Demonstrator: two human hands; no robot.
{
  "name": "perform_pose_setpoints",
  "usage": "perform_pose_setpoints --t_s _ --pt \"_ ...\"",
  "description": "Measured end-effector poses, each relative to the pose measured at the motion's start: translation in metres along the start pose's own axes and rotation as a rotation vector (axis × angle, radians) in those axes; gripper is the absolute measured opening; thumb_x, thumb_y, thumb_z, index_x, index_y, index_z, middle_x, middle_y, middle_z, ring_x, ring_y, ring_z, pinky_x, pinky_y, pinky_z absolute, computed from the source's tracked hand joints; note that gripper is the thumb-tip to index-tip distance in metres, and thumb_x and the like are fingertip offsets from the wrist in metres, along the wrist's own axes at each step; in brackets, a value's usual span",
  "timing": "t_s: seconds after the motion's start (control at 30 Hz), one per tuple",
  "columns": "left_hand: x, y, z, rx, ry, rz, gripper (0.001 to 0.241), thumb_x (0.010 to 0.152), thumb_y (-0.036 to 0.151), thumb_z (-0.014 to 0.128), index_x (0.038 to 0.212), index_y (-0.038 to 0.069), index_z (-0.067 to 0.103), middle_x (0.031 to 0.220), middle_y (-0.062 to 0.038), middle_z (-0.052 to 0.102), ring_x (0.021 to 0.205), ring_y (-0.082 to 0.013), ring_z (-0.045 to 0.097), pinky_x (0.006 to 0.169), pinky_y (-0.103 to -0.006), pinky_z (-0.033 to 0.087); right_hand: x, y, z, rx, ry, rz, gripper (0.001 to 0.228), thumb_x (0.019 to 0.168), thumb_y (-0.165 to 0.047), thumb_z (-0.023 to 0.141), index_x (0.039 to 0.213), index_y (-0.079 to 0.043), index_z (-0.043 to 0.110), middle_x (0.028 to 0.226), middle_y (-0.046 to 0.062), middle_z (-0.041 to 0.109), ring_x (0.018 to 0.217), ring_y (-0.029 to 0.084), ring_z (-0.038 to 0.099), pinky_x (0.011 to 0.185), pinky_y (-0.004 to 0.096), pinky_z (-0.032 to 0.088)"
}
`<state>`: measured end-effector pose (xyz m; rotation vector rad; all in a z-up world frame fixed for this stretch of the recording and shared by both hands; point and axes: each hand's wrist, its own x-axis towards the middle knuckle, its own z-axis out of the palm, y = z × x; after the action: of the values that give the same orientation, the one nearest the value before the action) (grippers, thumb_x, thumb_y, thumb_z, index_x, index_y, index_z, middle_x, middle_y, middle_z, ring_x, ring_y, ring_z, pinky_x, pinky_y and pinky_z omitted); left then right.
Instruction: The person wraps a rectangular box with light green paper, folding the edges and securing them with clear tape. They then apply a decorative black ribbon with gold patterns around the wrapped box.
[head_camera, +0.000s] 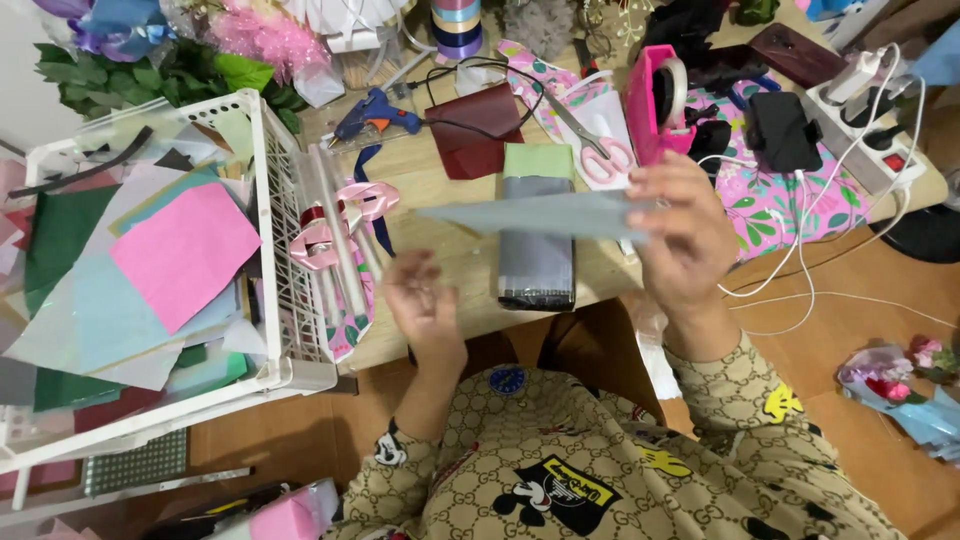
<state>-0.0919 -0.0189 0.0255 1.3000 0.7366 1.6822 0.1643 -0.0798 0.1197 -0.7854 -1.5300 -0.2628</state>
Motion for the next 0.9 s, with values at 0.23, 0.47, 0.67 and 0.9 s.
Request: perform_pose_setpoints --t_s 0.23,0.47,0.67,0.9 --pt "-0.035 0.046 0.057 -0.008 -0.411 -0.674 0.11 0.089 0.016 0.069 0.152 -0.004 -0.019 0.099 -0.014 0.052 0.104 -0.0308 0.059 0.098 -0.053 0.051 -0.074 -0.01 0.016 -0.245 -0.268 -0.167 0.019 0.101 -0.03 0.067 0.089 -0.028 0.082 0.109 -0.001 0.078 0.112 0.022 0.067 0.121 0.049 0.028" --pt "-0.054 -0.01 0.062 -0.215 -0.354 -0.361 0.129 0.092 -0.004 0.065 0.142 0.037 -0.047 0.154 -0.035 0.026 0.113 -0.0413 0.064 0.094 -0.0455 0.058 -0.132 -0.01 0.008 -0.332 -0.278 0.066 0.013 0.091 -0.022 0.08 0.105 -0.021 0.082 0.111 0.002 0.076 0.111 0.025 0.065 0.117 0.05 0.031" --pt "-0.052 -0.011 0.061 -0.062 -0.425 -0.337 0.067 0.097 0.0 0.06 0.153 0.009 0.024 0.15 -0.024 0.038 0.126 -0.0294 0.056 0.103 -0.0437 0.055 -0.133 -0.011 0.004 -0.398 -0.296 0.037 0.009 0.087 -0.023 0.085 0.095 -0.025 0.082 0.11 -0.001 0.077 0.112 0.024 0.065 0.117 0.051 0.032" --pt "-0.055 -0.026 0.052 -0.164 -0.462 -0.543 0.073 0.094 -0.004 0.061 0.158 0.011 0.031 0.153 -0.017 0.037 0.127 -0.0285 0.057 0.097 -0.0357 0.058 -0.138 -0.014 0.005 -0.401 -0.336 0.082 0.011 0.087 -0.021 0.085 0.098 -0.022 0.082 0.111 0.0 0.077 0.112 0.024 0.065 0.117 0.052 0.033"
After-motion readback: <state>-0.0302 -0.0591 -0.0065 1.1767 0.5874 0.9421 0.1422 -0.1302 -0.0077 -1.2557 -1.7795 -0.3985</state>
